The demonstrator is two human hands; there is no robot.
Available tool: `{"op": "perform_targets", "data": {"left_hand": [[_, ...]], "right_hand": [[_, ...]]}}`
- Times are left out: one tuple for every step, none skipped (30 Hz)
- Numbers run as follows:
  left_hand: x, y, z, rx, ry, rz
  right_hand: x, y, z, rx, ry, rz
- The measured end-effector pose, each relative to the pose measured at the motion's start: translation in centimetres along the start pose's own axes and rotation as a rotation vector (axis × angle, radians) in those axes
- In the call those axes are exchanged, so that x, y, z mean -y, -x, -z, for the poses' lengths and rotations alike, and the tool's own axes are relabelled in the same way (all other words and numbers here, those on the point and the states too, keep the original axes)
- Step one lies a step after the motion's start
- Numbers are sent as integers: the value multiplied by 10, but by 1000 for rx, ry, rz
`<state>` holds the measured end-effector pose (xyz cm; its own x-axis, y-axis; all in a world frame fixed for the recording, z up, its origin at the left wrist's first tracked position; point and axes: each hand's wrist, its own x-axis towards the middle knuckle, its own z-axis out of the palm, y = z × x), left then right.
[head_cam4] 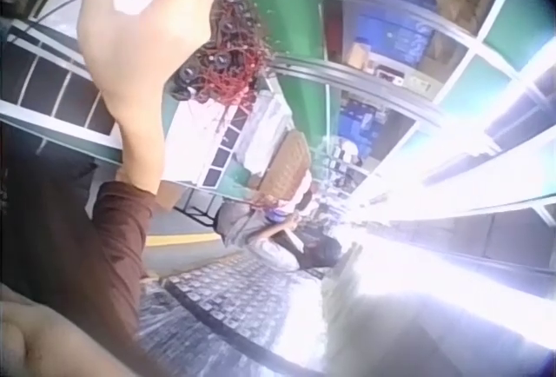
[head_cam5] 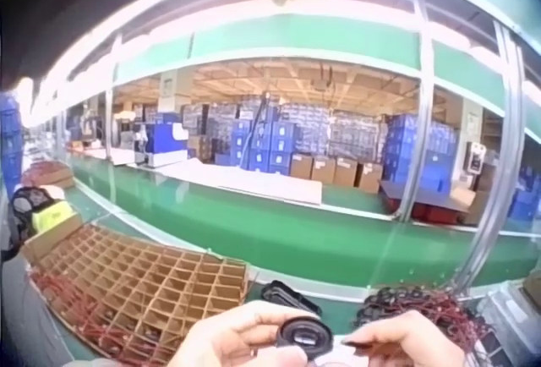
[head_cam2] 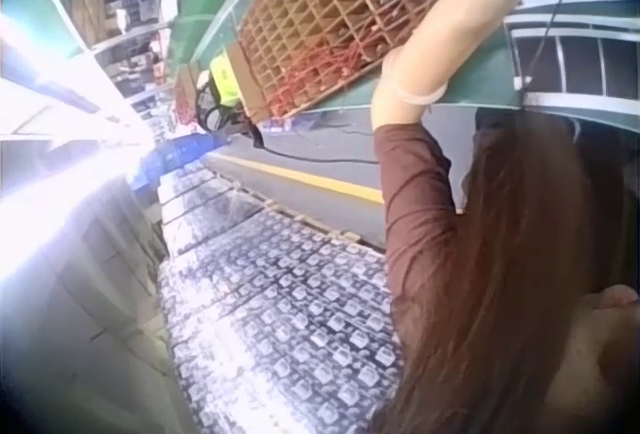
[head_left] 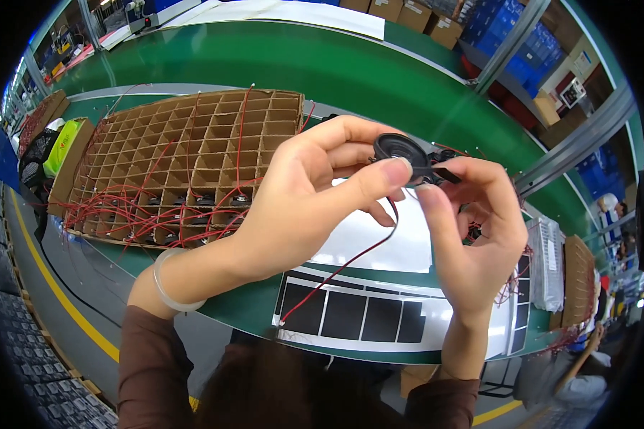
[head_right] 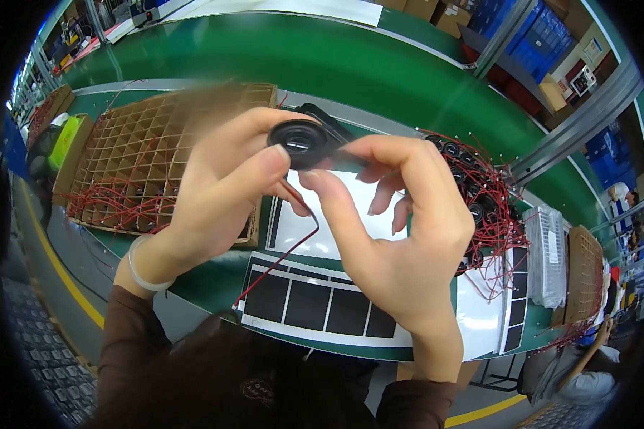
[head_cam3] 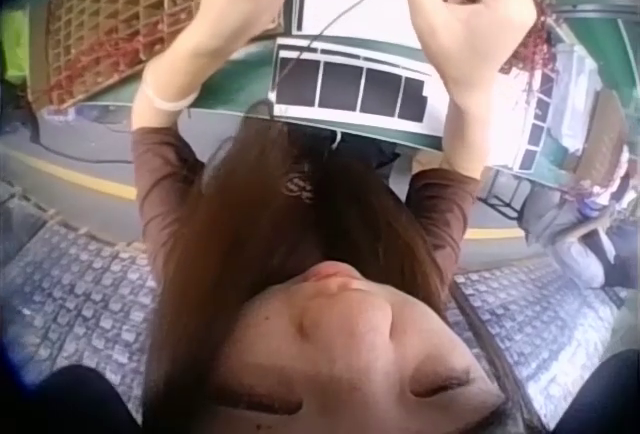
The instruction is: Manually assemble wires and plastic components onto small audio speakers at a factory assembly line.
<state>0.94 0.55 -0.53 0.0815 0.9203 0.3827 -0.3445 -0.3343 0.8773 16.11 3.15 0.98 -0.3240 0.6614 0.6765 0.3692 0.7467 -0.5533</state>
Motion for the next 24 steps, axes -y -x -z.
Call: {"op": "perform_targets", "data": {"left_hand": [[2,-1,2,-23,10,31],[4,-1,6,-24,7,32],[7,-2,6,-28,8,19],[9,-2,6,-44,20,19],[10,-3,5,-61,30,21],[8,-1,6,-53,49,20],[5,-1,7,-49,55,14],[1,-1,7,-33,38,-14],[-1,0,8,-22,20,-42],[0,-1,6,-23,11,-39],[1,-2,7,-23,11,-40],[4,-2,7,-21,20,-30],[6,-2,7,-17,30,-20],[6,-2,6,-16,28,-17],[4,-1,5,-8,-6,-26],[4,-1,3,0,-39,-36],[4,0,2,1,-42,-34],[6,-1,2,7,-14,-28],[7,-1,3,12,14,-22],[10,-2,4,18,19,-24],[9,-2,4,20,17,-18],[8,-2,3,8,-45,-40],[8,-3,2,-4,-107,-61],[9,-3,4,-4,-88,-77]], "right_hand": [[-2,-1,-2,3,52,0],[-2,-2,-5,13,59,9],[0,-3,-7,-21,90,0],[-1,-4,-8,-54,119,-11],[-2,-3,-8,-40,150,-3],[-2,-5,-8,-57,180,-84],[-2,-6,-6,-76,206,-166],[-6,-8,-3,-72,115,-203],[-6,-8,-1,-70,117,-199],[-5,-7,1,-51,-51,-191],[-4,-6,2,-33,-219,-183],[-2,-5,1,-32,-291,-166],[-2,-3,0,-34,-293,-168],[-1,-1,-1,-24,-264,-109],[0,0,-1,-13,-238,-48],[4,2,-2,-62,-273,-35],[4,4,-2,-65,-276,-37],[1,5,-2,-78,-231,-12],[1,6,-3,-90,-186,12],[6,7,-3,-86,-183,55],[7,8,-5,-79,-272,140],[11,10,-5,-45,-265,162],[15,12,-4,-10,-259,184],[15,11,-4,0,-293,178]]}}
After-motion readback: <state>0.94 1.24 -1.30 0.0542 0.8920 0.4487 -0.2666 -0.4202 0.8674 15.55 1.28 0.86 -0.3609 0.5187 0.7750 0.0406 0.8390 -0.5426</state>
